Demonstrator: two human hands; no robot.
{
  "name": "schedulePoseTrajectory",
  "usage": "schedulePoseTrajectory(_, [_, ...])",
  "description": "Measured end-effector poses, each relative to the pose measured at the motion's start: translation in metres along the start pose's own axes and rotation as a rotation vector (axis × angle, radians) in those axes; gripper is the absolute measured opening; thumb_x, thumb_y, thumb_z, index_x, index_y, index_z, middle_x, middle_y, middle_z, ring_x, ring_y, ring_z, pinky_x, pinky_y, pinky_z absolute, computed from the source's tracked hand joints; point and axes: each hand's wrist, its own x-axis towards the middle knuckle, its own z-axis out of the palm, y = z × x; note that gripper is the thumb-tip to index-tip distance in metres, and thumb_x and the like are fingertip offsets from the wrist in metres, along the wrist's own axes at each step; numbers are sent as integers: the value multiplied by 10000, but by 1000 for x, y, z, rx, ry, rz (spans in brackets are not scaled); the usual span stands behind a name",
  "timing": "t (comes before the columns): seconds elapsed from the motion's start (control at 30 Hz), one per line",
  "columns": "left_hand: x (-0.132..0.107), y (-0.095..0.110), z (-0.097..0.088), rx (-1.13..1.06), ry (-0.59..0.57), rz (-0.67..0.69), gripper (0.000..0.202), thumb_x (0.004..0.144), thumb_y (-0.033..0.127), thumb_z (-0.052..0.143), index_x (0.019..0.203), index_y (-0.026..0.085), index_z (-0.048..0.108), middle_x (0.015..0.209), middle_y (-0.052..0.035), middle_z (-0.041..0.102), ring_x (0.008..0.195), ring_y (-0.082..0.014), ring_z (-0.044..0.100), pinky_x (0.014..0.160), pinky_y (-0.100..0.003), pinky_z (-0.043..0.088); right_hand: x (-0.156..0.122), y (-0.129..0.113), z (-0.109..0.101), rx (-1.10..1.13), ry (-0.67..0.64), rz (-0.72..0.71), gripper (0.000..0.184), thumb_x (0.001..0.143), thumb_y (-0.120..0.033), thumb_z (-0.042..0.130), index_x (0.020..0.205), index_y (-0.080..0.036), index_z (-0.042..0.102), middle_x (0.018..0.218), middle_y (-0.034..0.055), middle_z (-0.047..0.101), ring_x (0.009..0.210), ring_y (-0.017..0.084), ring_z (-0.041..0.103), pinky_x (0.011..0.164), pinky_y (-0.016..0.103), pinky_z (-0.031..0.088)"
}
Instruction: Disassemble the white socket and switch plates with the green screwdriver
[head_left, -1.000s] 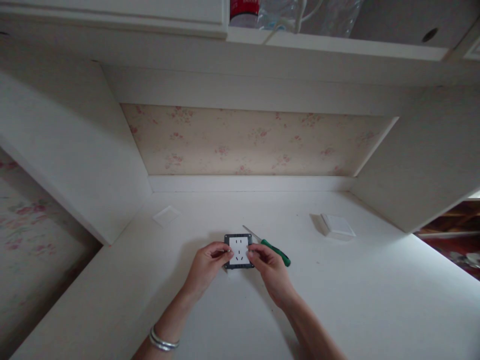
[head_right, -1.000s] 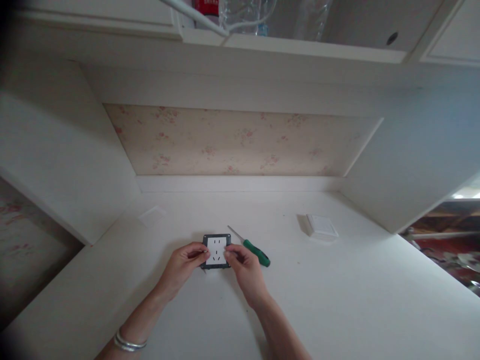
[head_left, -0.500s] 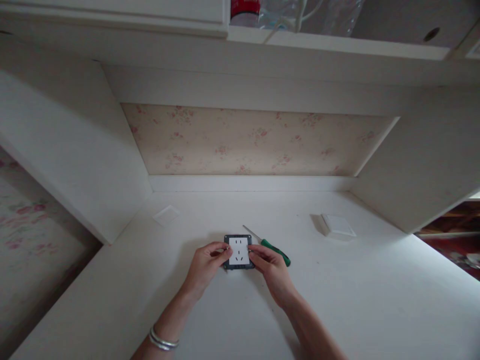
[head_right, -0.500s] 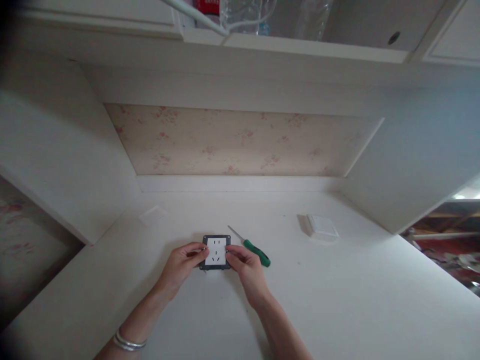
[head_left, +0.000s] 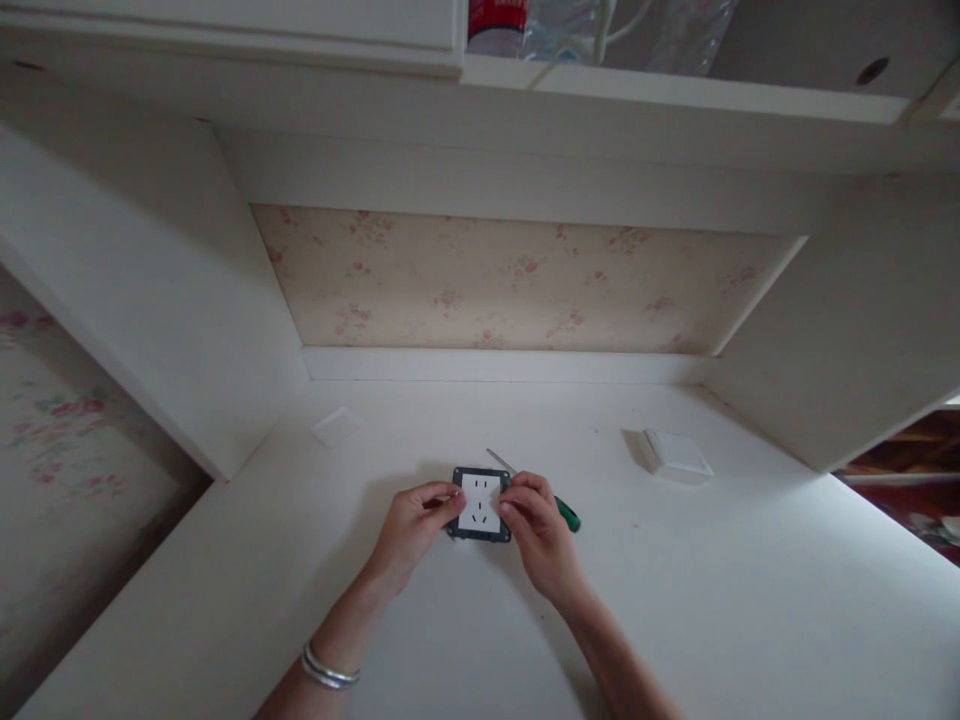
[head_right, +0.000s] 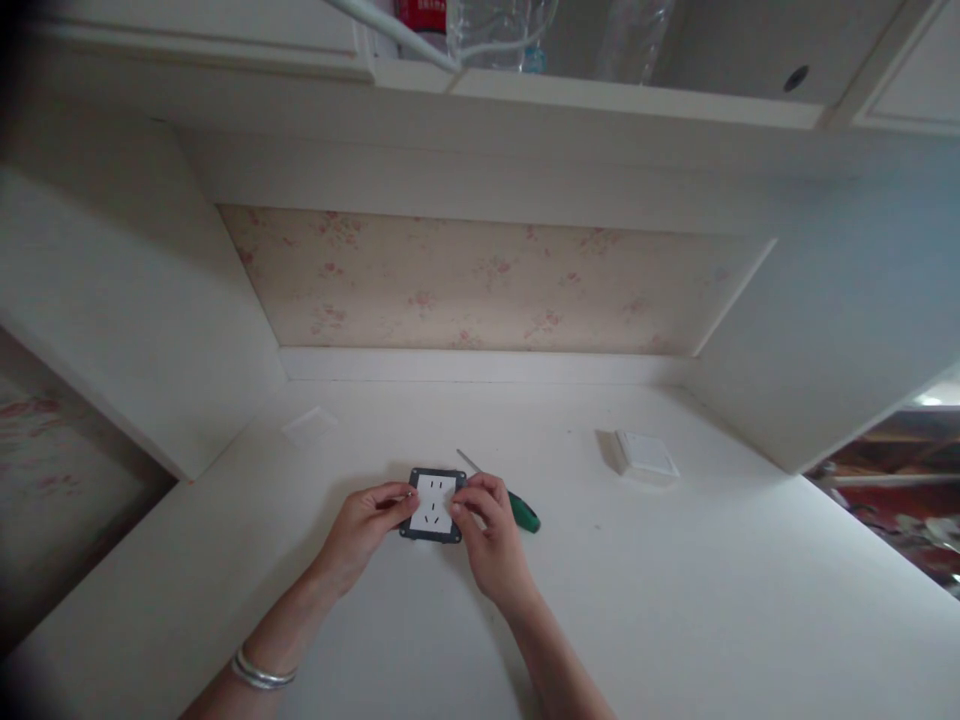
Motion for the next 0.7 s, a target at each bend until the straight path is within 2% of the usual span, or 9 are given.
schedulePoseTrajectory(0.1, [-1, 1, 1, -37, 9, -29, 327, 696, 388, 710, 887, 122, 696, 810, -81, 692, 735, -191, 623, 642, -245, 479, -2, -2, -1, -160, 16, -85, 134, 866, -299, 523, 863, -228, 637, 1045, 93, 488, 993, 232, 490, 690, 324, 505])
schedulePoseTrajectory(0.27, [-3, 5, 1, -49, 34, -34, 327, 679, 377, 725, 877, 118, 703, 790, -81, 695, 726, -188, 628, 643, -240, 485, -3, -6, -3, -220, 15, -275, 137, 885, -204, 483, 912, -220, 616, 967, 77, 551, 929, 209, 531, 790, 372, 474])
schedulePoseTrajectory(0.37, [2, 3, -9, -88, 106, -22, 351, 684, 387, 720, 918, 125, 698, 822, -82, 699, 748, -188, 636, 664, -244, 496, -3, -4, -6, -194, 182, -280, 106, 884, -199, 487, 918, -216, 586, 949, 68, 556, 919, 201, 534, 803, 378, 458])
schedulePoseTrajectory(0.43, [8, 0, -25, -137, 212, -8, 389, 681, 393, 721, 963, 127, 686, 874, -91, 698, 795, -196, 639, 698, -256, 505, -2, 0, -8, -150, 282, -202, 92, 887, -238, 490, 920, -211, 571, 934, 63, 552, 884, 194, 540, 767, 365, 472])
schedulePoseTrajectory(0.5, [15, -5, -47, -144, 335, 2, 414, 662, 384, 735, 977, 120, 680, 925, -100, 692, 834, -203, 637, 715, -259, 510, -2, 5, -11, -92, 307, -105, 115, 888, -286, 488, 930, -207, 561, 926, 58, 544, 815, 176, 546, 685, 327, 496])
schedulePoseTrajectory(0.63, [24, -14, -101, -7, 606, -68, 395, 591, 323, 767, 914, 107, 692, 912, -108, 695, 826, -220, 649, 684, -272, 535, -4, 8, -12, -13, 236, -3, 156, 887, -334, 487, 958, -210, 552, 911, 45, 536, 708, 143, 538, 555, 262, 495])
schedulePoseTrajectory(0.7, [27, -17, -123, 93, 684, -100, 380, 598, 314, 755, 914, 112, 691, 904, -105, 696, 803, -219, 656, 659, -277, 544, -5, 5, -11, 2, 194, 11, 159, 888, -338, 489, 961, -213, 554, 897, 40, 536, 697, 141, 539, 542, 255, 489])
